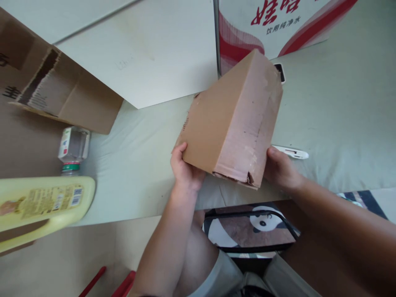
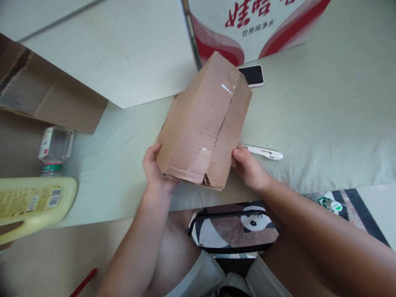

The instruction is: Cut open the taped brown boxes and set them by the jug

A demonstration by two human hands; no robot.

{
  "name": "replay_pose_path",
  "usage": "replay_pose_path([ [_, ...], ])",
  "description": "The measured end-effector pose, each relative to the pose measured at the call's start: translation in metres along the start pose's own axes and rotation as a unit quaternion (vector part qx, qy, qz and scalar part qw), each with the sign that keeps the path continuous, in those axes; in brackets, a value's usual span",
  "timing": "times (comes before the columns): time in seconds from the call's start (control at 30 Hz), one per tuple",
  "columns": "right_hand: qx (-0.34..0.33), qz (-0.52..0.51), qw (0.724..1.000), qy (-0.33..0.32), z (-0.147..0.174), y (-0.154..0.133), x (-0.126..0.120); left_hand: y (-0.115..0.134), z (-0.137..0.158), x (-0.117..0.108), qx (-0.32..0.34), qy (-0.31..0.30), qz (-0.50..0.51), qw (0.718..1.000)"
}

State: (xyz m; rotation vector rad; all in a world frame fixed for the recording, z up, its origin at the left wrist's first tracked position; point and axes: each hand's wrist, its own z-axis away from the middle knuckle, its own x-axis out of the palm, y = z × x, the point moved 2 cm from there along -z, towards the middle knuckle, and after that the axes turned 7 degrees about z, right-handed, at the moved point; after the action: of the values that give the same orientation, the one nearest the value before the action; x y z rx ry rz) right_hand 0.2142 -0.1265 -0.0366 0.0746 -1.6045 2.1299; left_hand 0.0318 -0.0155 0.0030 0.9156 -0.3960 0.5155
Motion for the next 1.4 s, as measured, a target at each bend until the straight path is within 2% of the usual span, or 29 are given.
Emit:
replay_pose_path([
  [0.37, -0.018, -0.007, 1.0, -0.001, -0.002, -0.002, 0.001, -0.002, -0.005, -0.004, 0.003, -0.04, -0.001, 0.999],
  [0.63, -0.015, -0.006, 1.0, -0.002, -0.001, -0.003, 0.003, 0.0, 0.0, 0.002, -0.01, -0.005, 0.016, 1.0],
  [0.97, -0.01, -0.007, 1.0, 0.003, -0.001, -0.001, 0.002, 0.0, 0.002, 0.004, -0.001, -0.001, -0.007, 1.0],
  [1.23, -0.015, -0.014, 1.0, -0.004, -0.001, -0.008, 0.008, -0.003, -0.004, -0.003, 0.003, -0.049, 0.008, 0.999],
  [1.4, -0.011, -0.014, 1.0, -0.004, -0.001, -0.003, 0.004, -0.002, -0.005, -0.005, 0.001, -0.038, -0.004, 0.999],
])
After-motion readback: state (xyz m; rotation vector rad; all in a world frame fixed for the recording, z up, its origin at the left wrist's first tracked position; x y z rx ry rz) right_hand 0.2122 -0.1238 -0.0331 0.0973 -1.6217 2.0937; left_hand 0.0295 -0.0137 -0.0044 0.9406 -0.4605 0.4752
